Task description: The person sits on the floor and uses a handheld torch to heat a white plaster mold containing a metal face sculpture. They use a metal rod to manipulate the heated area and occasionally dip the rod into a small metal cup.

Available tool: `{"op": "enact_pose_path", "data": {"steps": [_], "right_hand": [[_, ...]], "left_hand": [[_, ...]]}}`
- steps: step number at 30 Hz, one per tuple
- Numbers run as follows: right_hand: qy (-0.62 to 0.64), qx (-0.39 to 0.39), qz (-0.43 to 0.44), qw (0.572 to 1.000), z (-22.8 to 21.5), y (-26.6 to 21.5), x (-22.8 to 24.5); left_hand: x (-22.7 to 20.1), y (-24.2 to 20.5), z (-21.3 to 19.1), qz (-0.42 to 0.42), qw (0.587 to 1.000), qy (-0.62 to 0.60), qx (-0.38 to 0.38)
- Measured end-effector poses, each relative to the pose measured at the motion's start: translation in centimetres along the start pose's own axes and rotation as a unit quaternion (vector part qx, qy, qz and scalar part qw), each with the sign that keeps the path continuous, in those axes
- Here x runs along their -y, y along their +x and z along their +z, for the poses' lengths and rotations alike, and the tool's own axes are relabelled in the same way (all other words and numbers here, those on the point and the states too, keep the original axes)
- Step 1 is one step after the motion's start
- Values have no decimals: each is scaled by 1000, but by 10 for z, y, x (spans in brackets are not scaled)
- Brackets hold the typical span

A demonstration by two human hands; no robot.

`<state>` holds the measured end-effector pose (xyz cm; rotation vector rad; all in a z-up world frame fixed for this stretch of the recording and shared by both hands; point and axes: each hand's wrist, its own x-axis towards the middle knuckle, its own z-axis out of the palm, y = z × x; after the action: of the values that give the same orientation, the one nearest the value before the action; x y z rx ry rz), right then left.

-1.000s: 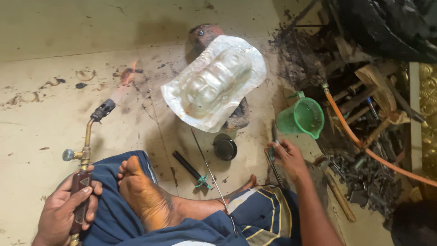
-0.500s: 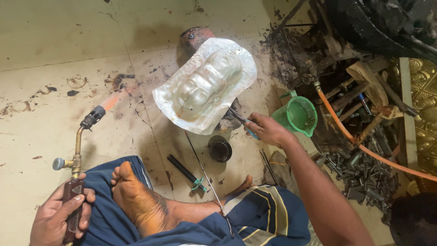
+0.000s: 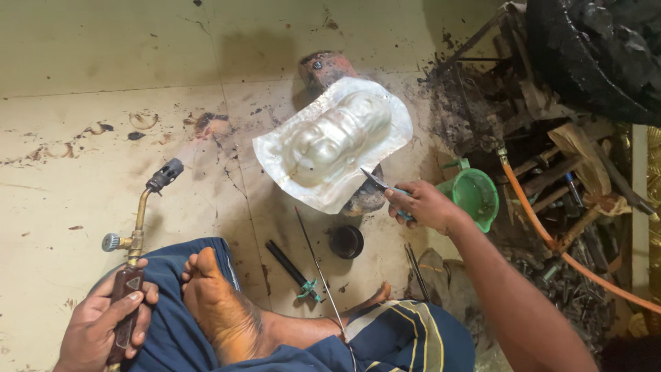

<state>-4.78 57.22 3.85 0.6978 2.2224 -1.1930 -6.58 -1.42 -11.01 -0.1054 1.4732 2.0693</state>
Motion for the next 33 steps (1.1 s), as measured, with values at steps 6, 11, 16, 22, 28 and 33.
{"op": "enact_pose_path", "data": {"steps": [6,11,16,22,28,33], "right_hand": [[123,2,-26,992,10,-12,6],[244,-29,-47,968,24,-32,-1],[309,-101,-40,945,34,-42,-23],[346,-125,-26,930,68,-50,-69],[409,-144,-29,901,130,-52,-94],[424,-176,-56,886,150,-44,-85]], "left_hand": [[1,0,4,-20,999,43,-20],[2,-9,17,-13,999,42,-17],[-13,-13,43,-92,990,86,-57],[-33,-16,63,-87,990,86,-71],[-34,-14,65,-101,987,96,-81],[-24,-10,53,-77,989,110,-58]]}}
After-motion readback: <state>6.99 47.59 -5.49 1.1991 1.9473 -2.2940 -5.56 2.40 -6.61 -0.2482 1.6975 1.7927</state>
